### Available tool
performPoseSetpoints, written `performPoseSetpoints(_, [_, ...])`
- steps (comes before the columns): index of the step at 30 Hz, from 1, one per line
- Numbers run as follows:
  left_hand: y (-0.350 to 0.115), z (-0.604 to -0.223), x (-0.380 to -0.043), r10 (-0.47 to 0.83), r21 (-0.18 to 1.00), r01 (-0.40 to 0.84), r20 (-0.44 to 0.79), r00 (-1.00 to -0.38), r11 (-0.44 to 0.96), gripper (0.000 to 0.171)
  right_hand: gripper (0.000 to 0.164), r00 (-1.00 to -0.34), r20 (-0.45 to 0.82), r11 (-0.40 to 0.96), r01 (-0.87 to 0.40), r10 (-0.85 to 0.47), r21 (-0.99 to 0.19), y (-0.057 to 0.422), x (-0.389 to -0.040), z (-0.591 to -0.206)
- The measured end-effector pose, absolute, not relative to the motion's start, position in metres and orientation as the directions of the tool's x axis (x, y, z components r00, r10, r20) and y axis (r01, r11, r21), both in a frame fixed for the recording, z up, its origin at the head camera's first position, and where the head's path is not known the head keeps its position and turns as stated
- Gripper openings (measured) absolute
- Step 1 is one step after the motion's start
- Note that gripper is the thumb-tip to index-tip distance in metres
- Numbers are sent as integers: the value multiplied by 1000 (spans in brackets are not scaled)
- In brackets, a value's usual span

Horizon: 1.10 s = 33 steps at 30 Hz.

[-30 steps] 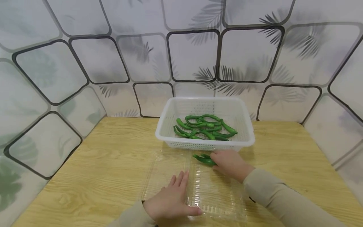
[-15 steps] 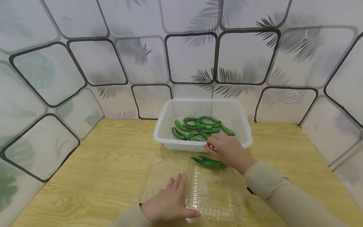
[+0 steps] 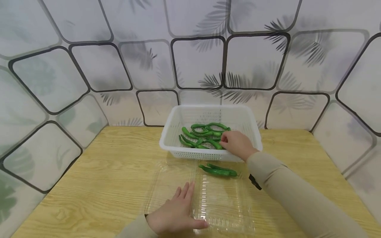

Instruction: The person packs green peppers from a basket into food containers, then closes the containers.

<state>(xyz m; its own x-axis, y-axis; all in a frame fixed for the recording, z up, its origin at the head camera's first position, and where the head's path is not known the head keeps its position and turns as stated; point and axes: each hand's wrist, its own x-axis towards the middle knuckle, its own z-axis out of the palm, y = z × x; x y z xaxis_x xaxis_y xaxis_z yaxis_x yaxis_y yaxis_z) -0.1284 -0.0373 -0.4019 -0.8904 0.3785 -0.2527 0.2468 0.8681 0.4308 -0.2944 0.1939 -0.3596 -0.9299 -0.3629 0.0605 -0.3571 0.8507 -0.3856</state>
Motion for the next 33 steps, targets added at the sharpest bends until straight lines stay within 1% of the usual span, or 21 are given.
performPoseSetpoints(8, [-39,-404,-127,375,425,250,-242,-895,870,120,18,-932,-96,872,-285,-349,-398,184,-313,-365])
performPoseSetpoints(12, [-39,-404,-126,370,425,248,-232,-900,871,120,30,-927,-158,875,-250,-340,-414,181,-319,-370])
performPoseSetpoints(14, [-38,-404,-126,370,423,251,-226,-901,871,120,34,-928,-169,878,-239,-332,-414,182,-321,-372])
performPoseSetpoints(20, [-37,-404,-126,371,420,256,-219,-902,871,120,31,-925,-198,888,-227,-326,-401,184,-327,-377])
performPoseSetpoints(24, [-37,-405,-128,367,414,253,-223,-903,874,120,34,-920,-198,882,-234,-337,-409,183,-329,-380])
performPoseSetpoints(29, [-37,-405,-129,366,409,249,-236,-900,878,120,32,-912,-186,876,-270,-366,-401,183,-332,-384])
performPoseSetpoints(33, [-37,-404,-129,366,409,246,-245,-898,878,120,40,-908,-173,867,-287,-382,-408,183,-333,-386])
